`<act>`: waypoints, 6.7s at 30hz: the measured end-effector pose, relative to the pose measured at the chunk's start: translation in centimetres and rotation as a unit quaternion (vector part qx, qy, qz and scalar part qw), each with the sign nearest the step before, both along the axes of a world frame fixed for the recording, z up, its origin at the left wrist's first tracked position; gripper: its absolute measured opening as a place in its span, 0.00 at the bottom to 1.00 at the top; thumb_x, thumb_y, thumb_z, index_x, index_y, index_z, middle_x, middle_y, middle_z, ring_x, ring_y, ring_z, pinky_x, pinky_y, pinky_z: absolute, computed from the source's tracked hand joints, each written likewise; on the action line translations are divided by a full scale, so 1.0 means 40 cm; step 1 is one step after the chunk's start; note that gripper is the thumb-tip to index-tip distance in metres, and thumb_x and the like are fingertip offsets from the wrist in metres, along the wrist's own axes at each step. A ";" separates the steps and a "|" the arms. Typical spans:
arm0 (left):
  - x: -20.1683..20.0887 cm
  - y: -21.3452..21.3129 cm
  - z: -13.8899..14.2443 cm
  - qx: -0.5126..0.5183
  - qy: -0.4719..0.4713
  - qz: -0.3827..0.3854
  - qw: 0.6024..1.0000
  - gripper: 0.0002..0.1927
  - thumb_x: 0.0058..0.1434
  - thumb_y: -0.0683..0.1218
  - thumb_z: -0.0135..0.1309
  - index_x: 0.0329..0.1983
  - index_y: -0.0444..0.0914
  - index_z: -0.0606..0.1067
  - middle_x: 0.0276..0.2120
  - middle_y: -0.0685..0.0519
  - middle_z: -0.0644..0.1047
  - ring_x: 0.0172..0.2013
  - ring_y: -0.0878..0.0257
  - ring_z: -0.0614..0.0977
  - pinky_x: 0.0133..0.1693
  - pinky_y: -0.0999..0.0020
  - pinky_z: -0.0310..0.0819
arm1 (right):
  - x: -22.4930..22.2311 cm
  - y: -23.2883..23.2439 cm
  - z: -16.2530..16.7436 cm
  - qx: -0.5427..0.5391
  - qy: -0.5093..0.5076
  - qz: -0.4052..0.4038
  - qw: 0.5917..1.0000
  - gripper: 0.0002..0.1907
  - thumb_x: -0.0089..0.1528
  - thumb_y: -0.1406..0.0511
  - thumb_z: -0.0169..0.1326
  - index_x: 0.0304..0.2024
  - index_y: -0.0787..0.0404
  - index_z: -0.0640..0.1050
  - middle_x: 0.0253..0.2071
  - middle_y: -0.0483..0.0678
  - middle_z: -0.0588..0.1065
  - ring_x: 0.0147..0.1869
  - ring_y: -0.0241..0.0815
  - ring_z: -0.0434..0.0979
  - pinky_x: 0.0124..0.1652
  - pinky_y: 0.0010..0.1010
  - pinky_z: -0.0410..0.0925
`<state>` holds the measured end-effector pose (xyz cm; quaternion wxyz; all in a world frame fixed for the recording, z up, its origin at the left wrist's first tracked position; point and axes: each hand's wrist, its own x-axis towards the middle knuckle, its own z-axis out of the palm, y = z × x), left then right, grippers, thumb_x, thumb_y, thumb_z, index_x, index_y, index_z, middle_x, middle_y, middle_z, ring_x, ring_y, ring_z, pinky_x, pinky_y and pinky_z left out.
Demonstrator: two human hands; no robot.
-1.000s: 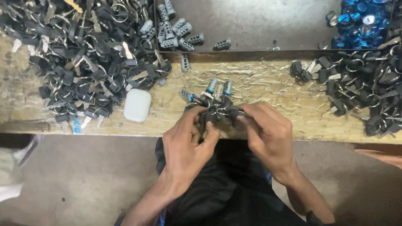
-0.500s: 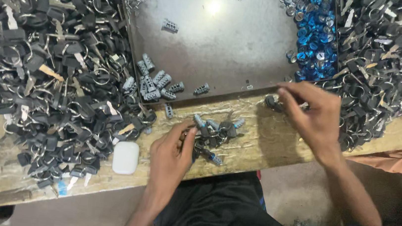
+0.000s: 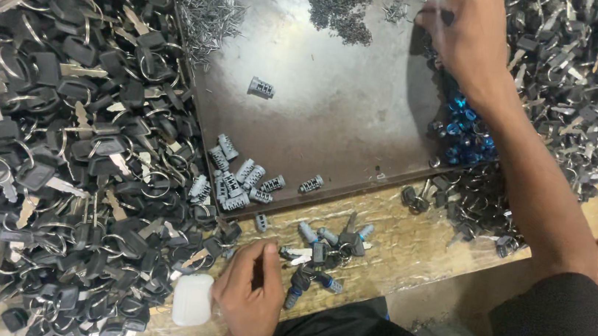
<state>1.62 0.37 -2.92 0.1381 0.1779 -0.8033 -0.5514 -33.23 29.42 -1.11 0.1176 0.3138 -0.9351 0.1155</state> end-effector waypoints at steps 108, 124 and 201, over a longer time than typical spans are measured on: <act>0.070 0.100 0.194 0.319 -0.027 -0.223 0.921 0.05 0.66 0.40 0.60 0.35 0.32 0.81 0.23 0.54 0.80 0.19 0.74 0.74 0.21 0.77 0.65 | 0.864 -0.122 0.060 -0.655 -0.675 -0.047 0.337 0.08 0.61 0.70 0.62 0.41 0.68 0.80 0.31 0.54 0.79 0.23 0.28 0.61 0.25 0.21 0.56; 0.076 0.070 0.180 0.062 0.041 -0.229 0.971 0.04 0.61 0.37 0.61 0.38 0.31 0.80 0.26 0.53 0.79 0.22 0.72 0.74 0.24 0.75 0.66 | 0.883 -0.192 0.125 -0.566 -0.451 -0.101 0.683 0.05 0.57 0.74 0.63 0.36 0.69 0.85 0.33 0.47 0.82 0.38 0.32 0.80 0.40 0.23 0.71; 0.041 0.001 0.075 0.389 -0.003 -0.170 0.905 0.04 0.66 0.36 0.58 0.41 0.28 0.82 0.29 0.55 0.78 0.29 0.74 0.73 0.29 0.77 0.64 | 0.743 -0.275 0.120 -0.344 -0.175 0.153 0.910 0.15 0.55 0.70 0.69 0.43 0.68 0.81 0.35 0.54 0.77 0.35 0.47 0.81 0.34 0.32 0.71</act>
